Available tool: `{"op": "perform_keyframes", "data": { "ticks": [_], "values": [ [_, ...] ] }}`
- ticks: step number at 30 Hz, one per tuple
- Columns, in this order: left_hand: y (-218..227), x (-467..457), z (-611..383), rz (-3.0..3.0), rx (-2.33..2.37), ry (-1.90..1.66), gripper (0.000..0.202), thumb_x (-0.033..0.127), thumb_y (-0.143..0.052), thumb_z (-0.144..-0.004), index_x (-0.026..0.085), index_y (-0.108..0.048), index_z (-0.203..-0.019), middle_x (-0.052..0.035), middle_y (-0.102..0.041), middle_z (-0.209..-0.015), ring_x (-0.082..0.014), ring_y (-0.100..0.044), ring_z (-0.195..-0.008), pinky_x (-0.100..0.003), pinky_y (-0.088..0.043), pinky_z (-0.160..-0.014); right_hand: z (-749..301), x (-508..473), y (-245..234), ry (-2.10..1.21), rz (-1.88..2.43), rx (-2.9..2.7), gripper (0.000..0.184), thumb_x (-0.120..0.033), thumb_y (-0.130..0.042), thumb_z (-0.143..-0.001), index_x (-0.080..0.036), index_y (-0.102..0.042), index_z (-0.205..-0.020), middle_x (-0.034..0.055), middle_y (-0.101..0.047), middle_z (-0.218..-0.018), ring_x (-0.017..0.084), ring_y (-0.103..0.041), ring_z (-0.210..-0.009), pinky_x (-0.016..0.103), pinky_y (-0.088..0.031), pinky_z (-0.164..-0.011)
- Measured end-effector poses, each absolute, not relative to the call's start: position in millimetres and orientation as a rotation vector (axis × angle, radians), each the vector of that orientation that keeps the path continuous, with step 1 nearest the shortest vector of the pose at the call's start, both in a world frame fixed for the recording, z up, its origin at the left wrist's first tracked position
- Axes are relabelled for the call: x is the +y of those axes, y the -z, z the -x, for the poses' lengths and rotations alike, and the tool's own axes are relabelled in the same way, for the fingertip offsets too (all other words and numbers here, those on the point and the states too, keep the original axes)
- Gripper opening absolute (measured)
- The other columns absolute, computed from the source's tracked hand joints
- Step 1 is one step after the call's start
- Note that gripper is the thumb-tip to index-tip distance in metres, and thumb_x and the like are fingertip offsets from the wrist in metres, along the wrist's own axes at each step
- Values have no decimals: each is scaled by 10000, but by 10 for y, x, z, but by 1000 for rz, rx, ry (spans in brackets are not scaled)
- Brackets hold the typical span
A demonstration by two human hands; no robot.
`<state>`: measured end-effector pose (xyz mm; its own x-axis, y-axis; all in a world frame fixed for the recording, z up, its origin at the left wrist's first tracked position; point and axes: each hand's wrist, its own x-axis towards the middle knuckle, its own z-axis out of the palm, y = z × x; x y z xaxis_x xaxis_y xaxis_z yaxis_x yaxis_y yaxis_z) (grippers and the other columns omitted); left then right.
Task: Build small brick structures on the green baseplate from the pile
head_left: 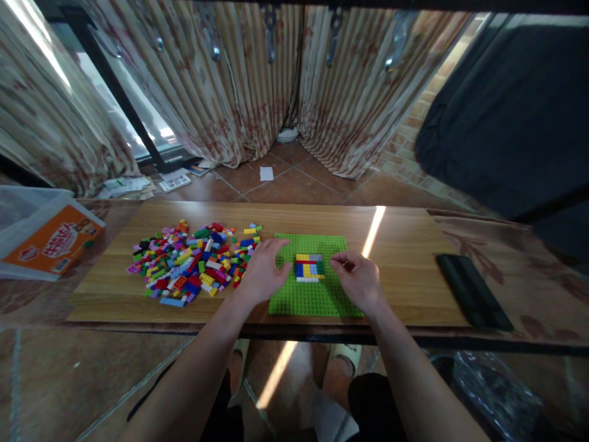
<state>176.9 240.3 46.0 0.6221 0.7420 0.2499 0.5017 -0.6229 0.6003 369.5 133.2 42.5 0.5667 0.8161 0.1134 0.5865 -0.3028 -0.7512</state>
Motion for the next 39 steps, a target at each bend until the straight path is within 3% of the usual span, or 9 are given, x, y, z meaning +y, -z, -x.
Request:
{"op": "perform_keyframes", "data": {
  "ticks": [3,6,15,26,32,39],
  "values": [
    [-455,2367,-1754,-2486,898,-531,665,323,-722,-715,163,-484,-1315,-129,-480,-1383,-301,-433,-1294,-494,-309,-1134,-3695,1334,-421,-346,2026,-1158,218,-335,-557,-778,-189,-716,-807,31,-684,-771,137,-556,-605,284,-455,-625],
    [-442,2347,-1756,-2517,886,-422,741,388,-740,-700,179,-450,-1350,-136,-414,-1440,-317,-368,-1350,-522,-229,-1167,-3692,1331,-418,-337,2021,-1192,220,-326,-545,-792,-190,-716,-817,32,-685,-779,136,-555,-608,283,-459,-628],
    [-384,2500,-1788,-2536,791,-261,772,446,-759,-673,201,-475,-1347,-142,-335,-1504,-342,-323,-1380,-554,-218,-1153,-3690,1322,-410,-332,2023,-1235,204,-315,-550,-812,-200,-719,-826,28,-691,-797,139,-578,-638,272,-466,-631],
    [-413,2521,-1807,-2538,768,-232,651,421,-755,-678,192,-547,-1252,-138,-369,-1488,-335,-341,-1368,-560,-223,-1148,-3657,1340,-393,-348,2022,-1256,169,-304,-597,-801,-205,-703,-886,29,-680,-861,132,-582,-641,284,-488,-646],
    [-396,2518,-1810,-2536,769,-250,652,432,-755,-676,188,-550,-1245,-138,-375,-1485,-336,-346,-1364,-559,-233,-1143,-3695,1309,-402,-457,2039,-1397,440,-343,-727,-716,-219,-636,-1128,46,-634,-1028,144,-598,-737,295,-497,-652],
    [-414,2506,-1818,-2529,774,-262,642,422,-756,-674,190,-554,-1238,-134,-397,-1468,-330,-373,-1345,-543,-270,-1127,-3714,1321,-438,-568,2057,-1560,632,-308,-781,-666,-231,-564,-1255,75,-570,-1194,196,-609,-921,355,-510,-791]
  ]
}}
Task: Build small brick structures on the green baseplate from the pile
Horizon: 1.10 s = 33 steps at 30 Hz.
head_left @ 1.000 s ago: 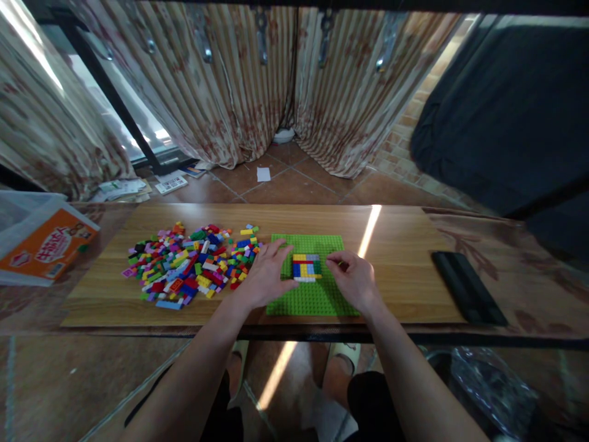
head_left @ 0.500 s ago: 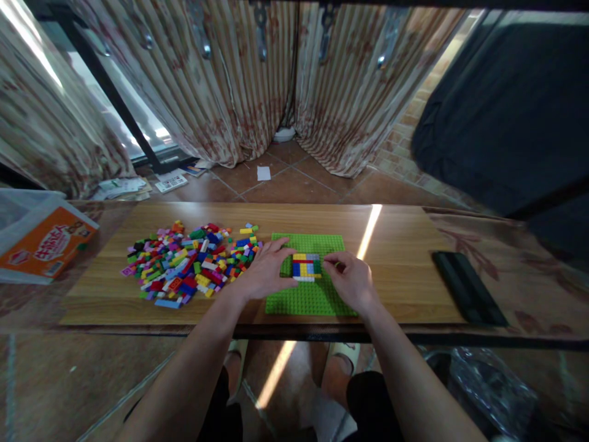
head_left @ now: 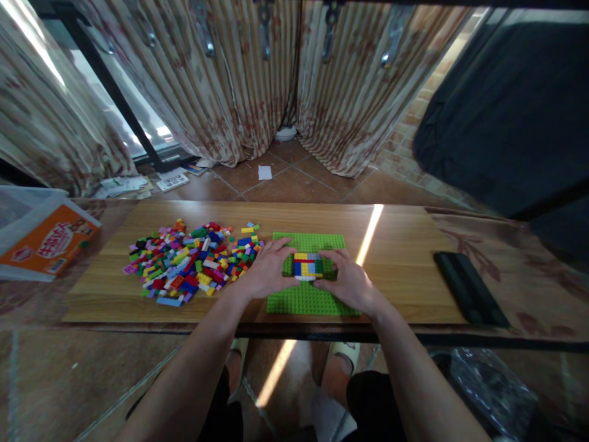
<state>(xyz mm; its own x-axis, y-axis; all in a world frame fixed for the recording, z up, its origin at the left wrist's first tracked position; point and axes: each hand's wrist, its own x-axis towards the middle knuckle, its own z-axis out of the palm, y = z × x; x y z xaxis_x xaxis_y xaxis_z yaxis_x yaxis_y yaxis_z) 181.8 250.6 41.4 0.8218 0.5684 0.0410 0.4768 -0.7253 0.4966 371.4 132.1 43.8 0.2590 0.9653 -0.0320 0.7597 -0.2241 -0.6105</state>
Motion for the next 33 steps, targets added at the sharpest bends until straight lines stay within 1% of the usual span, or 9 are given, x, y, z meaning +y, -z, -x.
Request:
{"op": "perform_keyframes", "data": {
  "ticks": [5,11,14,16,19,25,29,31,33],
  "values": [
    [-399,2507,-1818,-2521,776,-281,630,396,-771,-658,208,-561,-1221,-122,-411,-1457,-331,-379,-1338,-555,-260,-1126,-3712,1348,-436,-536,2085,-1590,622,-309,-772,-684,-229,-561,-1264,84,-560,-1210,200,-614,-923,360,-509,-800],
    [-410,2496,-1827,-2501,786,-287,619,409,-772,-656,209,-571,-1207,-121,-431,-1440,-332,-387,-1328,-557,-250,-1130,-3715,1351,-430,-515,2087,-1619,605,-306,-772,-687,-221,-569,-1251,85,-575,-1172,206,-618,-933,359,-506,-814],
    [-413,2495,-1831,-2493,793,-287,612,404,-771,-659,205,-573,-1203,-121,-441,-1434,-328,-384,-1331,-568,-231,-1136,-3729,1345,-422,-550,2058,-1622,609,-371,-748,-716,-200,-554,-1267,97,-570,-1178,213,-613,-950,360,-511,-805],
    [-415,2496,-1831,-2492,794,-284,622,386,-781,-650,191,-572,-1202,-128,-448,-1428,-324,-388,-1328,-561,-232,-1138,-3728,1343,-415,-538,2032,-1628,570,-420,-703,-762,-196,-555,-1264,99,-575,-1166,217,-607,-969,366,-506,-820],
    [-419,2498,-1830,-2485,793,-286,629,379,-788,-641,186,-571,-1199,-130,-460,-1416,-325,-390,-1325,-556,-240,-1137,-3689,1347,-413,-472,2038,-1622,496,-442,-656,-804,-204,-575,-1231,95,-590,-1136,220,-607,-976,375,-497,-837],
    [-434,2489,-1835,-2485,793,-292,617,393,-784,-642,199,-576,-1189,-123,-469,-1408,-321,-399,-1320,-542,-257,-1135,-3561,1376,-443,-402,2161,-1507,503,-440,-691,-757,-196,-598,-1187,98,-591,-1109,244,-604,-992,381,-500,-820],
    [-437,2493,-1826,-2478,787,-307,610,406,-779,-644,212,-579,-1188,-117,-476,-1401,-326,-404,-1319,-560,-239,-1138,-3553,1382,-442,-410,2151,-1465,492,-419,-715,-731,-214,-610,-1166,83,-600,-1091,228,-612,-946,371,-502,-794],
    [-441,2509,-1807,-2469,761,-298,608,382,-771,-652,212,-575,-1202,-118,-469,-1409,-322,-396,-1329,-559,-238,-1140,-3561,1383,-437,-414,2144,-1459,493,-421,-722,-725,-216,-614,-1160,80,-602,-1081,225,-613,-937,369,-503,-790],
    [-450,2530,-1782,-2461,724,-291,583,320,-746,-674,212,-569,-1219,-113,-460,-1421,-307,-391,-1339,-536,-250,-1145,-3567,1384,-436,-420,2145,-1459,499,-418,-724,-724,-208,-616,-1163,85,-601,-1088,231,-613,-954,378,-502,-813]
  ]
}}
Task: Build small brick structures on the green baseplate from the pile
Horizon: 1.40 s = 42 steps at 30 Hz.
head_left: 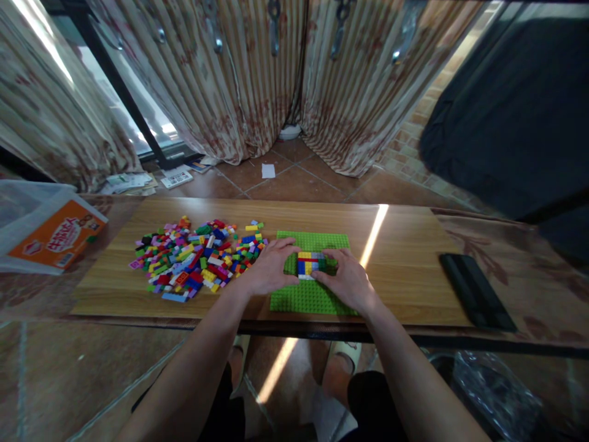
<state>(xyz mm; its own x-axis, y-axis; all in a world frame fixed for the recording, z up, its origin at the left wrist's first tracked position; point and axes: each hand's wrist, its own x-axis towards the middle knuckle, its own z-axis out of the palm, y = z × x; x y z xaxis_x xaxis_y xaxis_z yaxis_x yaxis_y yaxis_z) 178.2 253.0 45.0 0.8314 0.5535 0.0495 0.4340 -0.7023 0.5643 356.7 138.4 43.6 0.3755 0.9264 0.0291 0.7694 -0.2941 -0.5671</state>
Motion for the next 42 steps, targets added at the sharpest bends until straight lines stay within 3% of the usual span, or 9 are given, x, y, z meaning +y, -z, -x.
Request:
{"op": "perform_keyframes", "data": {
  "ticks": [3,7,17,24,32,37,42],
  "values": [
    [-460,2549,-1756,-2452,708,-288,510,251,-683,-729,190,-573,-1223,-118,-468,-1419,-282,-389,-1348,-495,-264,-1154,-3567,1385,-439,-434,2153,-1462,515,-416,-720,-728,-190,-612,-1178,100,-598,-1112,240,-611,-973,388,-499,-834],
    [-439,2533,-1778,-2456,745,-322,424,303,-642,-785,186,-594,-1190,-118,-500,-1389,-278,-416,-1329,-505,-275,-1144,-3563,1383,-428,-421,2136,-1460,511,-414,-723,-724,-201,-612,-1175,94,-599,-1100,220,-610,-910,371,-504,-788],
    [-385,2493,-1825,-2448,805,-393,433,365,-672,-765,195,-612,-1159,-108,-517,-1372,-280,-444,-1302,-497,-297,-1132,-3567,1397,-365,-405,2121,-1442,508,-404,-730,-713,-189,-615,-1159,92,-597,-1069,206,-595,-858,370,-505,-761],
    [-408,2456,-1866,-2376,866,-415,442,308,-736,-700,187,-624,-1110,-108,-532,-1343,-283,-479,-1265,-477,-363,-1097,-3557,1398,-373,-412,2116,-1438,503,-388,-733,-715,-180,-617,-1158,102,-598,-1084,219,-599,-897,377,-506,-781],
    [-396,2442,-1864,-2366,857,-400,458,291,-729,-712,148,-613,-1131,-140,-516,-1369,-276,-444,-1311,-443,-339,-1128,-3558,1404,-368,-387,2121,-1456,510,-389,-736,-719,-167,-619,-1162,112,-608,-1090,238,-607,-955,405,-495,-849],
    [-398,2435,-1849,-2401,840,-403,468,301,-711,-727,153,-602,-1157,-140,-520,-1370,-280,-443,-1314,-475,-322,-1132,-3623,1392,-336,-433,2057,-1403,526,-450,-734,-695,-173,-649,-1134,97,-644,-1060,204,-619,-829,368,-511,-759],
    [-413,2464,-1852,-2380,816,-472,331,277,-591,-832,147,-613,-1135,-127,-582,-1299,-248,-501,-1258,-439,-366,-1105,-3772,1418,-289,-498,1871,-1005,431,-490,-609,-779,-141,-706,-1013,89,-721,-910,190,-640,-756,332,-513,-707]
  ]
}}
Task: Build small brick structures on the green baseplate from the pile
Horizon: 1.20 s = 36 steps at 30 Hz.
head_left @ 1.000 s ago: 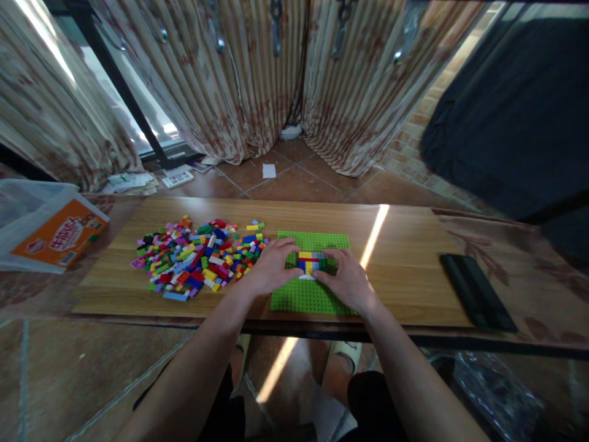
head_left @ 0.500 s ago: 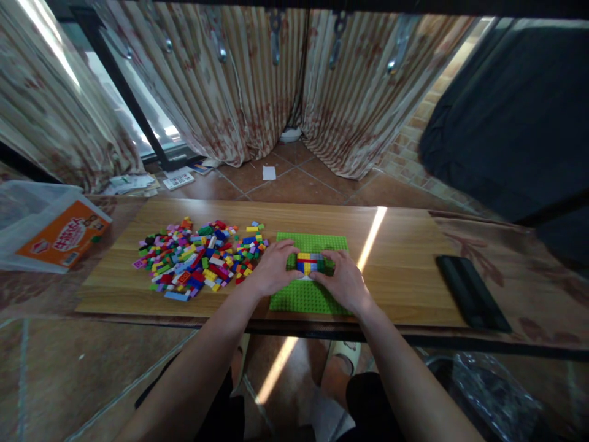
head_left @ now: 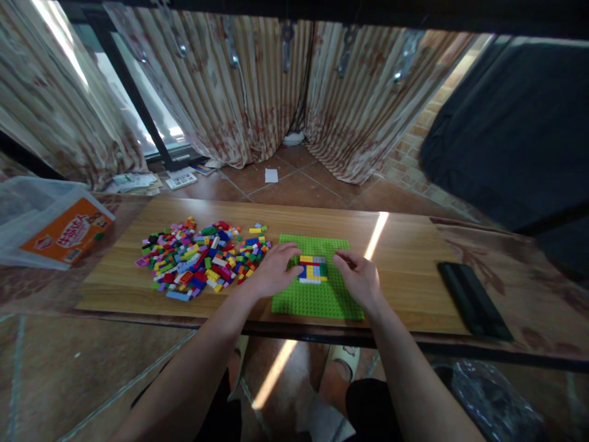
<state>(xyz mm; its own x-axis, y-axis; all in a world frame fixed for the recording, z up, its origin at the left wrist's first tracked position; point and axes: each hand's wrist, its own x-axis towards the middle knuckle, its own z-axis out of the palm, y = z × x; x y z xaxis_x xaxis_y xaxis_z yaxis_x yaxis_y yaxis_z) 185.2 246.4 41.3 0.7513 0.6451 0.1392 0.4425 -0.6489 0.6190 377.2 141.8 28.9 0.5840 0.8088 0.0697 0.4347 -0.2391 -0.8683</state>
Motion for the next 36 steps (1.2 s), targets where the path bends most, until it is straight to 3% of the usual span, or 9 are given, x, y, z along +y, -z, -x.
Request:
{"op": "perform_keyframes", "data": {
  "ticks": [3,10,17,26,36],
  "values": [
    [-425,2468,-1876,-2327,848,-560,326,296,-551,-867,142,-603,-1149,-115,-627,-1227,-231,-553,-1185,-414,-416,-1058,-3813,1448,-292,-445,1812,-853,385,-472,-620,-761,-133,-731,-908,92,-737,-834,195,-654,-725,321,-513,-679],
    [-403,2373,-1946,-2444,918,-517,425,288,-715,-728,158,-624,-1123,-106,-611,-1254,-266,-541,-1183,-433,-412,-1056,-3717,1445,-353,-337,1833,-953,323,-430,-596,-784,-157,-742,-878,83,-743,-829,186,-653,-695,315,-509,-660],
    [-439,2407,-1875,-2411,893,-652,366,287,-665,-788,136,-625,-1119,-123,-634,-1207,-253,-572,-1138,-413,-447,-1023,-3631,1444,-399,-223,1784,-906,263,-389,-599,-797,-165,-727,-847,63,-729,-790,177,-641,-686,304,-505,-655],
    [-693,2826,-1326,-1930,1259,-1247,210,232,-588,-832,159,-669,-1012,-79,-713,-999,-192,-656,-947,-346,-512,-890,-3019,1407,-446,-219,1621,-1511,183,-288,-527,-899,-215,-696,-902,38,-688,-898,152,-632,-783,272,-503,-699],
    [-668,2961,-1068,-1725,1311,-1348,192,199,-586,-782,141,-699,-925,-66,-725,-884,-178,-666,-824,-317,-529,-802,-2565,1589,-282,-160,1617,-1908,160,-244,-537,-910,-209,-694,-912,54,-679,-912,200,-597,-869,333,-442,-802]
  ]
}}
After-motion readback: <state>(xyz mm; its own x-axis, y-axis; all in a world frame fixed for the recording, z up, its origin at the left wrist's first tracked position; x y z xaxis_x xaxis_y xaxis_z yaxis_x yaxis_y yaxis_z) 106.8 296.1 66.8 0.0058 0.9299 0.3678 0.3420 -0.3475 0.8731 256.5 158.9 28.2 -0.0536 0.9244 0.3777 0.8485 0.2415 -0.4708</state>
